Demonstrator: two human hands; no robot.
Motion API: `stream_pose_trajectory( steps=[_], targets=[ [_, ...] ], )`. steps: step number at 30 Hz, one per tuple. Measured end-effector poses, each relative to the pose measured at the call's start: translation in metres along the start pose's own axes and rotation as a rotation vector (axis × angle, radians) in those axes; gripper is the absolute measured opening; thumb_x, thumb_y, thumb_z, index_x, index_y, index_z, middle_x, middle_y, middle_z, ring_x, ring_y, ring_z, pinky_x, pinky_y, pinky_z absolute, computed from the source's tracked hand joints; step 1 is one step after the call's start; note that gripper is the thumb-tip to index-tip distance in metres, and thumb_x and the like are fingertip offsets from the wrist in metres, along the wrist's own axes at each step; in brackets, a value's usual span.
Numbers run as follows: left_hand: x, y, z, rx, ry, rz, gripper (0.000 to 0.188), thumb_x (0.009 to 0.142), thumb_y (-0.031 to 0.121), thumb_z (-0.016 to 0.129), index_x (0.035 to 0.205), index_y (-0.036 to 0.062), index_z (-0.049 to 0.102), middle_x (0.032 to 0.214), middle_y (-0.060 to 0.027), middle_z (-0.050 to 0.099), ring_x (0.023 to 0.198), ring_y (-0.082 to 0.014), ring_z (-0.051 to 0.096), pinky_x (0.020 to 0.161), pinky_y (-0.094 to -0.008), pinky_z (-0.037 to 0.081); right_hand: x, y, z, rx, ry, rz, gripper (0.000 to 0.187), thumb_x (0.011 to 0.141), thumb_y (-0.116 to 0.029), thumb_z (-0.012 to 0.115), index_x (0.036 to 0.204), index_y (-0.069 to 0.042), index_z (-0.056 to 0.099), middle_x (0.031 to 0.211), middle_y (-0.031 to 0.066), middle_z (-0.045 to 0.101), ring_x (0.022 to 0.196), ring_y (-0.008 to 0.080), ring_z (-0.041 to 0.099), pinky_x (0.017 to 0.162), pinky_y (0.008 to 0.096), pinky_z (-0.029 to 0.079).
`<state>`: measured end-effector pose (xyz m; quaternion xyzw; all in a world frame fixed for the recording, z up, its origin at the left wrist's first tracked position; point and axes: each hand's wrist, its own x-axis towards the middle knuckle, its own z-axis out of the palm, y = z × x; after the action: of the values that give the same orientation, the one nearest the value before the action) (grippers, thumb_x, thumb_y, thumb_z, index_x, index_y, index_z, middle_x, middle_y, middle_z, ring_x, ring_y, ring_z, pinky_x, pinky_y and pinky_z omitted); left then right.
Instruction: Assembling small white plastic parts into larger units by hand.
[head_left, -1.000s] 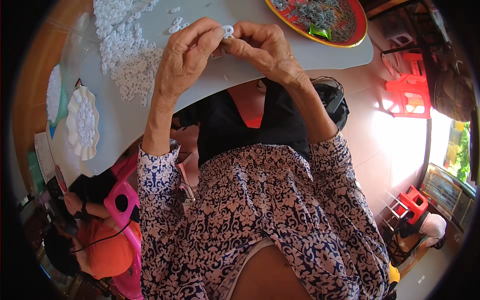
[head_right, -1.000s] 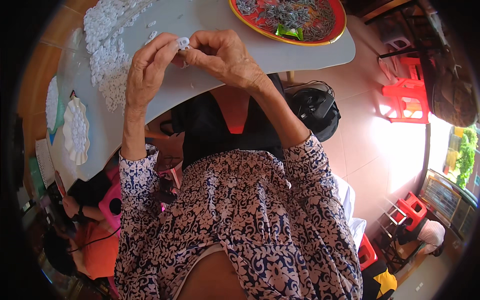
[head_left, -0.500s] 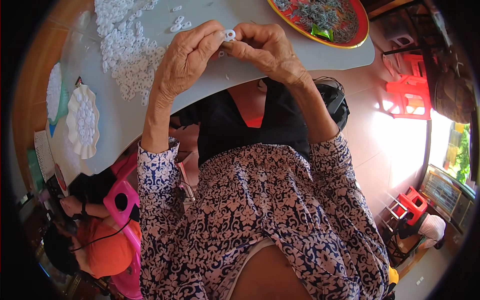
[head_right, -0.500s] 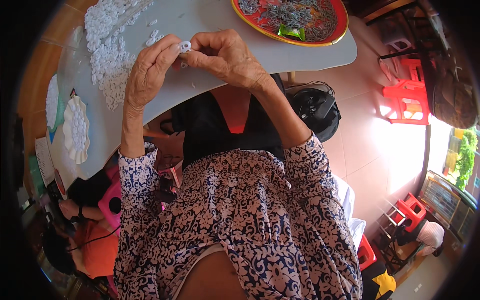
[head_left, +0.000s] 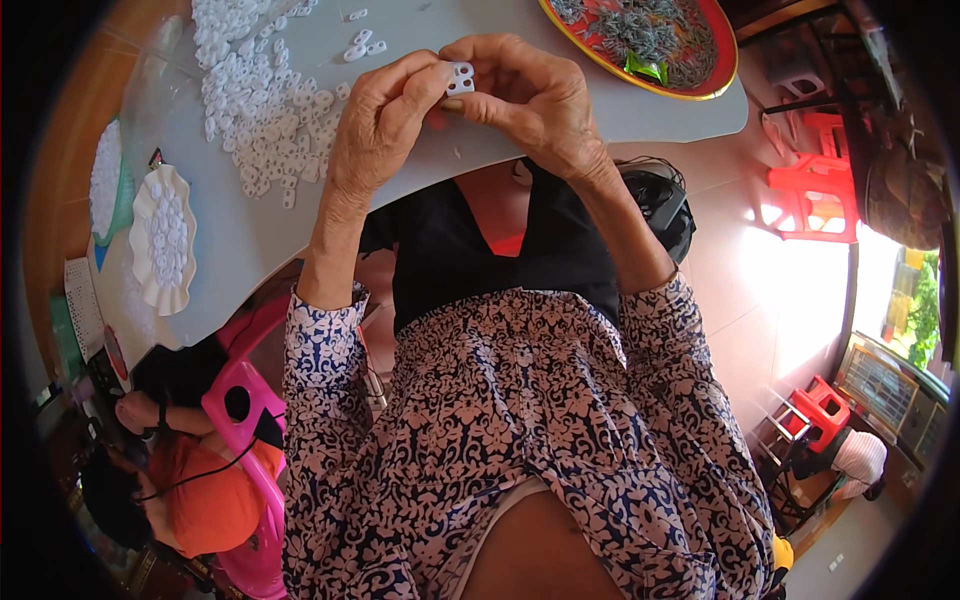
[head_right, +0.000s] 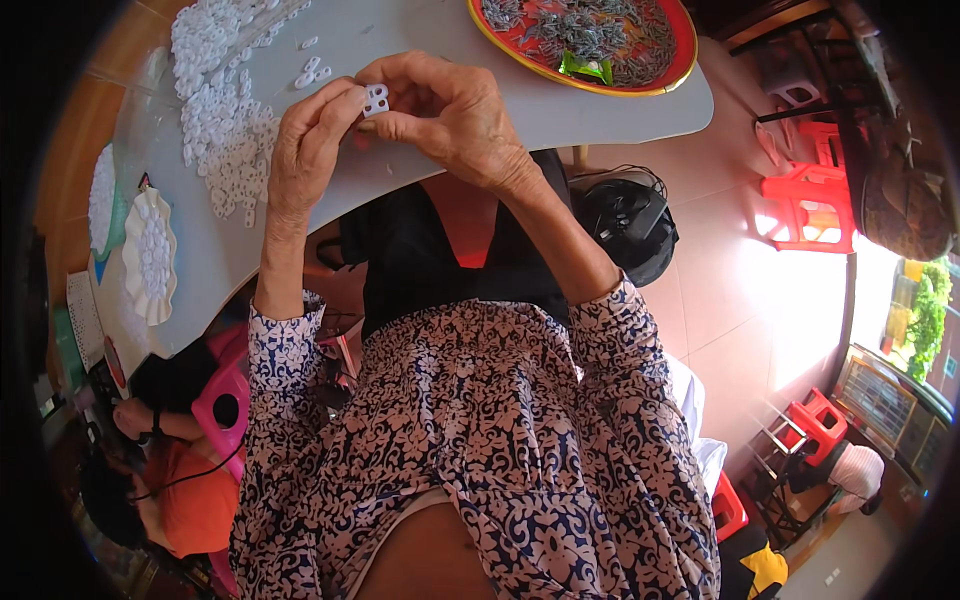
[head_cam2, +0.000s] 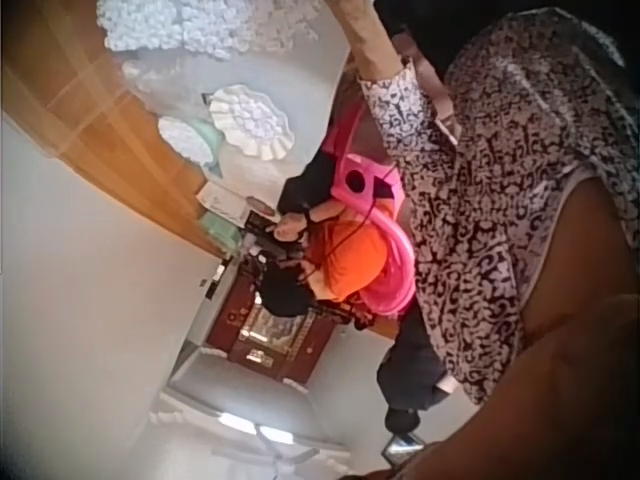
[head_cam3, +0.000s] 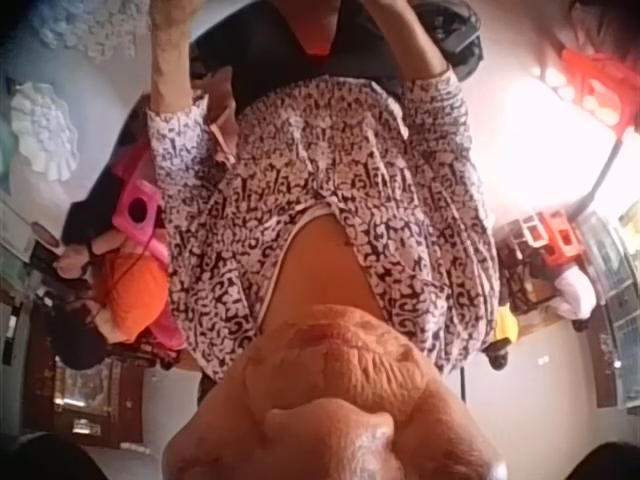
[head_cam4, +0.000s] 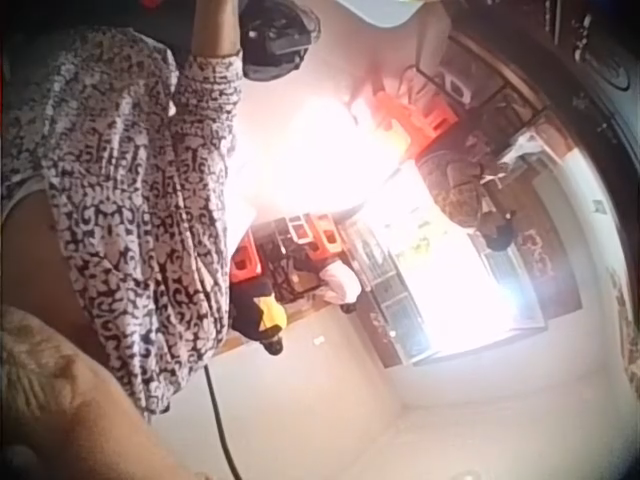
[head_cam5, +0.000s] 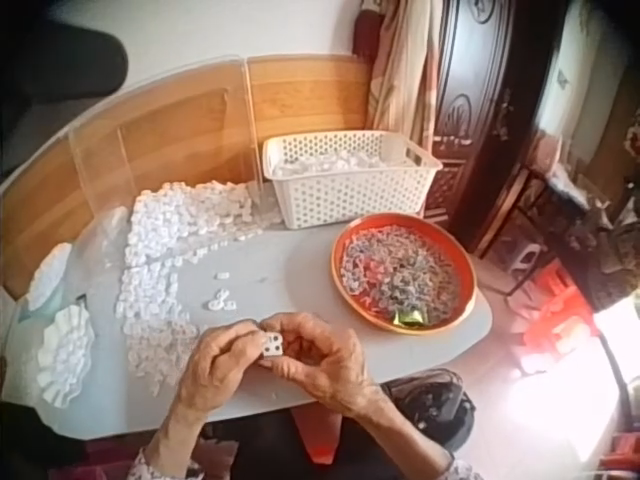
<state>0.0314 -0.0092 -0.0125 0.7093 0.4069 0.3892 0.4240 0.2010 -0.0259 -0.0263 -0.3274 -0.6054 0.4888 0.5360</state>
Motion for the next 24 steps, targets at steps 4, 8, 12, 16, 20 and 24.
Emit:
stream_pose_trajectory(
  steps=[4,8,12,16,20,24],
  targets=[
    [-0.003,0.003,0.008,-0.096,0.082,-0.041,0.030,0.089,0.028,0.052,0.084,0.0001,0.059,0.064,-0.0027,0.054,0.058,-0.0087,0.050,0.056,-0.0241,0.041,-0.001,0.007,-0.003,-0.067,0.019,0.014,0.031,0.075,-0.008,0.074,0.103,-0.001,0.061,0.073,0.0000,0.058,0.070,0.0051,0.058,0.064,0.0194,0.049],
    [-0.006,0.001,0.010,-0.095,0.087,-0.065,0.031,0.090,0.029,0.051,0.084,-0.0004,0.059,0.064,-0.0029,0.054,0.058,-0.0087,0.050,0.056,-0.0239,0.041,-0.001,0.006,0.000,-0.172,0.015,-0.046,0.033,0.073,-0.008,0.075,0.102,-0.002,0.061,0.071,0.0003,0.057,0.065,0.0057,0.056,0.061,0.0206,0.048],
    [-0.007,-0.005,0.013,-0.053,0.104,-0.018,0.030,0.090,0.029,0.050,0.086,-0.0007,0.057,0.064,-0.0037,0.054,0.059,-0.0099,0.051,0.056,-0.0246,0.041,-0.002,0.004,0.000,-0.261,0.036,-0.087,0.030,0.073,-0.009,0.075,0.099,-0.002,0.062,0.070,0.0020,0.057,0.063,0.0073,0.055,0.060,0.0212,0.048],
    [-0.008,-0.003,0.015,-0.077,0.134,0.022,0.029,0.091,0.028,0.048,0.089,0.0000,0.055,0.063,-0.0044,0.051,0.059,-0.0112,0.049,0.056,-0.0266,0.041,-0.003,0.004,0.001,-0.310,0.037,-0.136,0.029,0.073,-0.010,0.075,0.097,-0.002,0.061,0.070,0.0027,0.057,0.063,0.0082,0.056,0.059,0.0218,0.048],
    [-0.007,-0.004,0.016,-0.062,0.132,0.026,0.030,0.091,0.029,0.047,0.089,0.0003,0.055,0.063,-0.0053,0.050,0.059,-0.0117,0.049,0.056,-0.0271,0.041,-0.003,-0.001,0.004,-0.364,0.057,-0.161,0.026,0.075,-0.009,0.073,0.096,-0.002,0.060,0.070,0.0042,0.058,0.063,0.0108,0.059,0.058,0.0242,0.049],
    [-0.004,-0.004,0.018,-0.058,0.117,0.038,0.031,0.091,0.030,0.046,0.089,0.0001,0.054,0.064,-0.0065,0.051,0.060,-0.0123,0.051,0.057,-0.0271,0.042,-0.003,0.002,0.003,-0.394,0.073,-0.232,0.021,0.075,-0.004,0.070,0.092,-0.001,0.059,0.070,0.0068,0.060,0.063,0.0150,0.061,0.057,0.0261,0.049]
  ],
)
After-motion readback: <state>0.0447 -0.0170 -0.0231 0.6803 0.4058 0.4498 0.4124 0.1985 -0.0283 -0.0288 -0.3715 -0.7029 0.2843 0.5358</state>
